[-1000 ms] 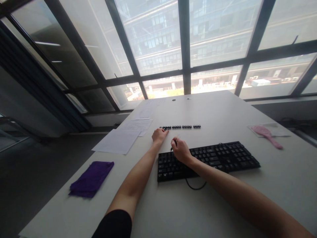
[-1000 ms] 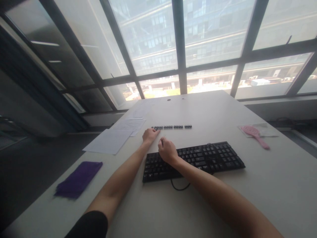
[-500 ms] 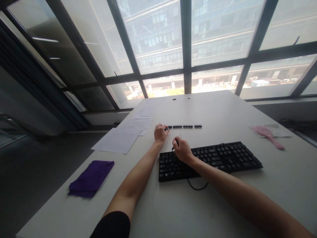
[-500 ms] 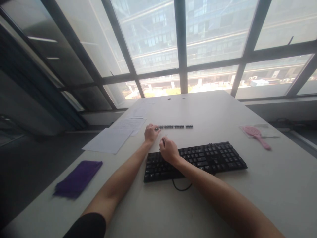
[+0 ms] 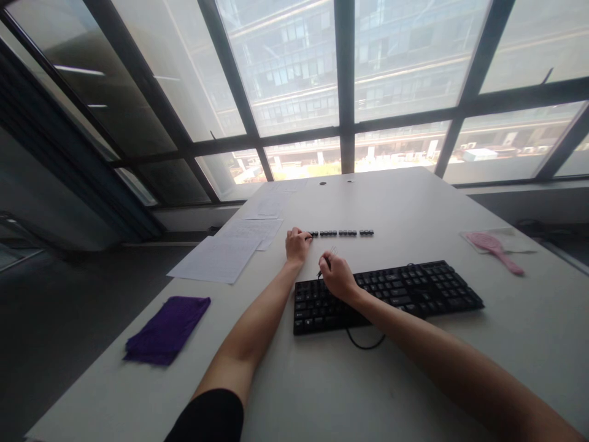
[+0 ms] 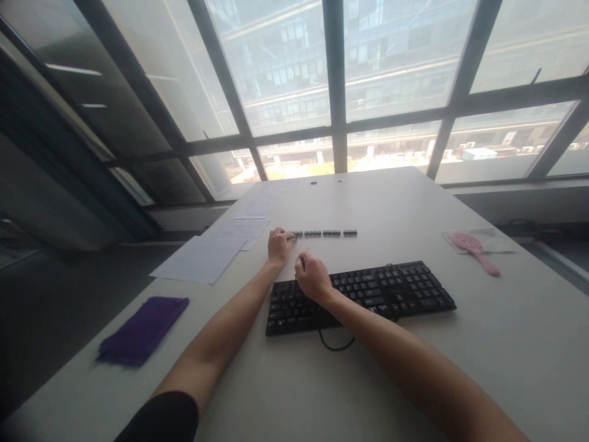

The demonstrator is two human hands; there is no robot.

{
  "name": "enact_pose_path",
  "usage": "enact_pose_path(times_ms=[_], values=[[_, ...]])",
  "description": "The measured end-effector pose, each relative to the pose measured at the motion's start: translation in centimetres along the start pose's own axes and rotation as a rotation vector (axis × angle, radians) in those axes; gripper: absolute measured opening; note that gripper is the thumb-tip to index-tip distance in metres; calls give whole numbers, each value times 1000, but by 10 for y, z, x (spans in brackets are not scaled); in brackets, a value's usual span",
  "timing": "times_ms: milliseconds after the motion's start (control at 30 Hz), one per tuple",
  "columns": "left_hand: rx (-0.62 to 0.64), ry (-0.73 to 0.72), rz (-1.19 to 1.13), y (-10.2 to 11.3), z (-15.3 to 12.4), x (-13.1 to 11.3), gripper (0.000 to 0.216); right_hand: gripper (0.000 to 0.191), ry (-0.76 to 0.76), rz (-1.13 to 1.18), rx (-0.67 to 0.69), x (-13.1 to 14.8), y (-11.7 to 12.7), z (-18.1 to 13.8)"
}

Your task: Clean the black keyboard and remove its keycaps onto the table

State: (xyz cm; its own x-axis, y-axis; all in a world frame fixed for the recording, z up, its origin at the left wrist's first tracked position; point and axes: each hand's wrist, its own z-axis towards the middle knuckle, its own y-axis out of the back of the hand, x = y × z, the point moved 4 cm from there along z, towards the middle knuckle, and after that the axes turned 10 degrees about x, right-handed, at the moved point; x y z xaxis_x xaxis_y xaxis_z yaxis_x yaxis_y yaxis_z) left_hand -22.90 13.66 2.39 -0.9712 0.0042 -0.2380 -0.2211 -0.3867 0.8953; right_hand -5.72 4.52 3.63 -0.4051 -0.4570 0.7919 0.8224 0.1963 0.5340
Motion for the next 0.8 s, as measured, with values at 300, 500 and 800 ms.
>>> enact_pose_path(times_ms=[300, 500, 800], values=[[-5, 8, -5, -1, 0, 2, 16, 21, 15, 55, -14, -1, 1, -1], [-10, 12, -23, -3, 1, 5, 12, 21, 19, 75, -19, -1, 2, 0], [-20, 17, -42, -3, 1, 5, 14, 22, 15, 158, -39, -4, 2, 1]])
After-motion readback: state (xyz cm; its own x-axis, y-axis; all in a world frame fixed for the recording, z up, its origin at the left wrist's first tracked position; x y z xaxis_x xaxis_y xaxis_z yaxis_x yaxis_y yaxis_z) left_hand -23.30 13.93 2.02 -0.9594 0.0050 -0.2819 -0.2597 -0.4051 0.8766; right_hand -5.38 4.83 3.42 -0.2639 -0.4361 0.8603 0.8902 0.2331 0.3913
